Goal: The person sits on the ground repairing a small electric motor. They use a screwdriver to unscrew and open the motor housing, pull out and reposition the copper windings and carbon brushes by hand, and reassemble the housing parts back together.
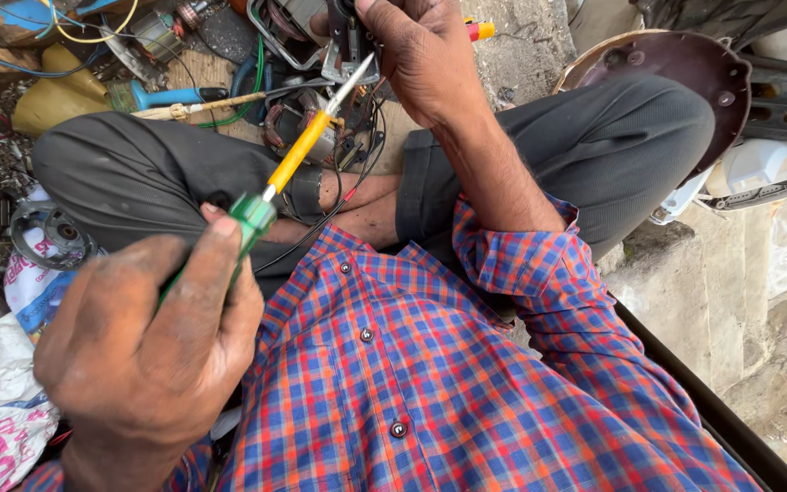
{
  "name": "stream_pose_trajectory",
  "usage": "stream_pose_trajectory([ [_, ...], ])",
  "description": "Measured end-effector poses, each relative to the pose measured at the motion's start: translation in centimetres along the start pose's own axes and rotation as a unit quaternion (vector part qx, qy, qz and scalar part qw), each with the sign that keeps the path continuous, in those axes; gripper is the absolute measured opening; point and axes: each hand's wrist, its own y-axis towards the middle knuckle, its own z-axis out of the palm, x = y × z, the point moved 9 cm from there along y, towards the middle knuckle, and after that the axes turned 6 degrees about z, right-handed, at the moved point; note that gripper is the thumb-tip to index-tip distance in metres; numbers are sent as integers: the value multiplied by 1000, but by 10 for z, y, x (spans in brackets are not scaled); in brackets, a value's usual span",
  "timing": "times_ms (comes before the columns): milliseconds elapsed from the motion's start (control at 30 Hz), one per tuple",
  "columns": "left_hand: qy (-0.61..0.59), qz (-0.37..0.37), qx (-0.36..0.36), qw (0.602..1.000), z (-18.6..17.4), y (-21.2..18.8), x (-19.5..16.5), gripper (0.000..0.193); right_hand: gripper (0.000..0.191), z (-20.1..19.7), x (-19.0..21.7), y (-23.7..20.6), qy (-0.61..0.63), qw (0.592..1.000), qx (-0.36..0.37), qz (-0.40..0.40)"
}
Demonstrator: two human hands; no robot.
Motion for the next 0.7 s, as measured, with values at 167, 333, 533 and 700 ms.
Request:
stream_pose_trajectory([
  [167,-4,28,6,1000,5,18,-1,35,23,2,2,1,19,1000,-1,5],
  [333,-1,32,18,999,8,28,-3,30,23,0,-2,2,0,1000,-3,14],
  [533,11,37,25,999,10,33,-3,31,23,-2,-3,2,-43,999,-8,-4],
  [700,-14,36,22,999,11,35,-2,32,24,-3,-4,2,-50,999,-1,-2],
])
